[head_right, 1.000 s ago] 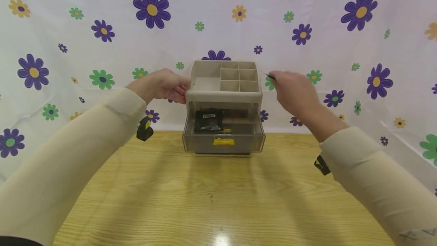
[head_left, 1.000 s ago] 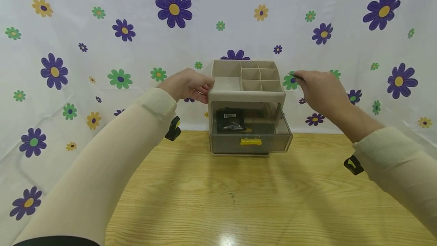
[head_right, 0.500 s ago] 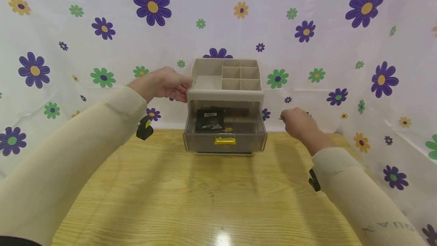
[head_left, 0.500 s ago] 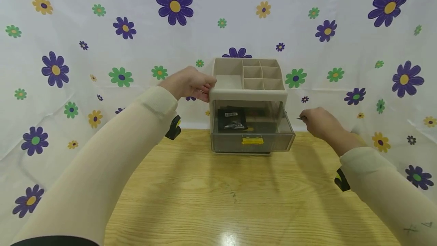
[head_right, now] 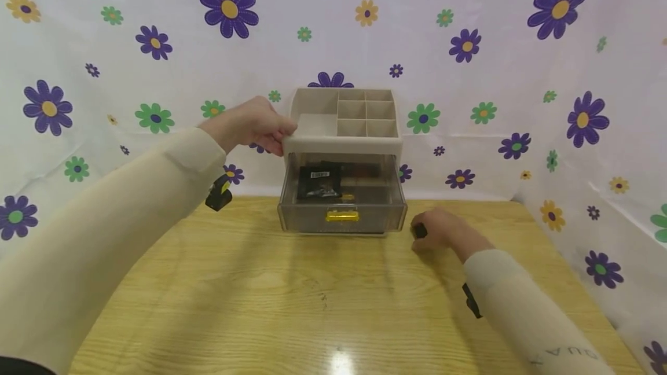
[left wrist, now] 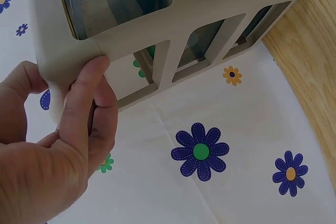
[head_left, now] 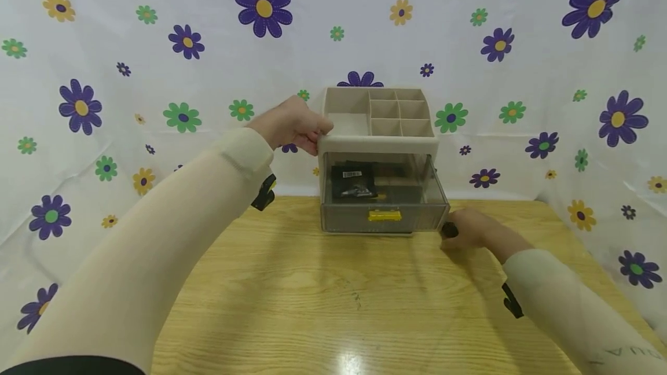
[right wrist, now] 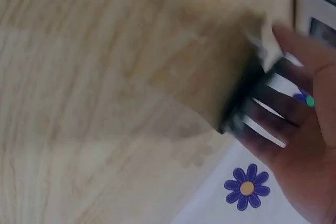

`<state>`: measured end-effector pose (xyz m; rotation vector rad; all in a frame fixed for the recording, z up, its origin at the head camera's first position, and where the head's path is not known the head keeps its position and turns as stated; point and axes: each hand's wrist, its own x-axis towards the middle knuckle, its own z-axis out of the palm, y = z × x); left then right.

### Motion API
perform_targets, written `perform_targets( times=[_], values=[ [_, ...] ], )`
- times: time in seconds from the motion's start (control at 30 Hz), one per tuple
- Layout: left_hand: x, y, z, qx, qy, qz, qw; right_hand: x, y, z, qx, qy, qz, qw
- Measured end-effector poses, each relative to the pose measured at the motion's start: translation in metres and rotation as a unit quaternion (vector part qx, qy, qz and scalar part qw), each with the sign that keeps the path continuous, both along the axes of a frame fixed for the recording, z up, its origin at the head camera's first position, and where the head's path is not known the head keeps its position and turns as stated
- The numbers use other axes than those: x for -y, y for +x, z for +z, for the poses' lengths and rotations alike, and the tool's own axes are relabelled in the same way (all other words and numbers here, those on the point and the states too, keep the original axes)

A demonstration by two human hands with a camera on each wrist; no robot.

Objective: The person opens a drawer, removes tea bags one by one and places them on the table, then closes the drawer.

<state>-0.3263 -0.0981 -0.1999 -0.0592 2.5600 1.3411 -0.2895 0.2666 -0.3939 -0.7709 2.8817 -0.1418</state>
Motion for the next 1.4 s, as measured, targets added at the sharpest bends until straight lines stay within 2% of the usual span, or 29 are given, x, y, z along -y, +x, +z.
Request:
perform_targets(
  times=[0.07, 0.27, 0.5, 0.63, 0.7, 0.8, 0.93, 1.03, 1.2, 1.4],
  values=[
    [-0.002, 0.001, 0.001, -0.003, -0.007, 0.003, 1.0000, -0.005, 0.001, 0.004, 0.024, -0.015, 0.013, 1.000],
    [-0.005, 0.003, 0.004, -0.020, -0.045, 0.004, 0.9988, -0.020, 0.002, 0.021, 0.002, -0.023, 0.035, 0.999],
    [-0.004, 0.004, 0.001, -0.003, -0.049, 0.003, 0.9988, -0.019, 0.011, 0.011, 0.041, 0.009, 0.050, 0.998],
    [0.003, 0.005, 0.006, 0.043, -0.023, -0.041, 0.9980, -0.012, 0.015, 0.008, 0.050, 0.021, 0.052, 0.997],
    [0.007, 0.006, 0.010, 0.078, -0.006, -0.066, 0.9947, -0.011, 0.015, 0.008, 0.059, 0.024, 0.052, 0.997],
    [0.010, 0.005, 0.014, 0.120, 0.016, -0.084, 0.9891, -0.010, 0.014, 0.009, 0.071, 0.034, 0.039, 0.996],
    [0.007, 0.006, 0.016, 0.135, 0.010, -0.094, 0.9864, -0.012, 0.010, 0.006, 0.083, 0.049, -0.007, 0.995],
    [0.002, 0.006, 0.018, 0.133, -0.007, -0.095, 0.9865, -0.014, 0.007, 0.000, 0.085, 0.034, -0.034, 0.995],
    [-0.002, 0.004, 0.021, 0.131, -0.021, -0.078, 0.9881, -0.014, -0.002, -0.010, 0.057, -0.001, -0.042, 0.997],
    [-0.002, 0.005, 0.023, 0.125, -0.032, -0.065, 0.9895, -0.010, -0.008, -0.016, -0.027, -0.027, -0.002, 0.999]
  ],
)
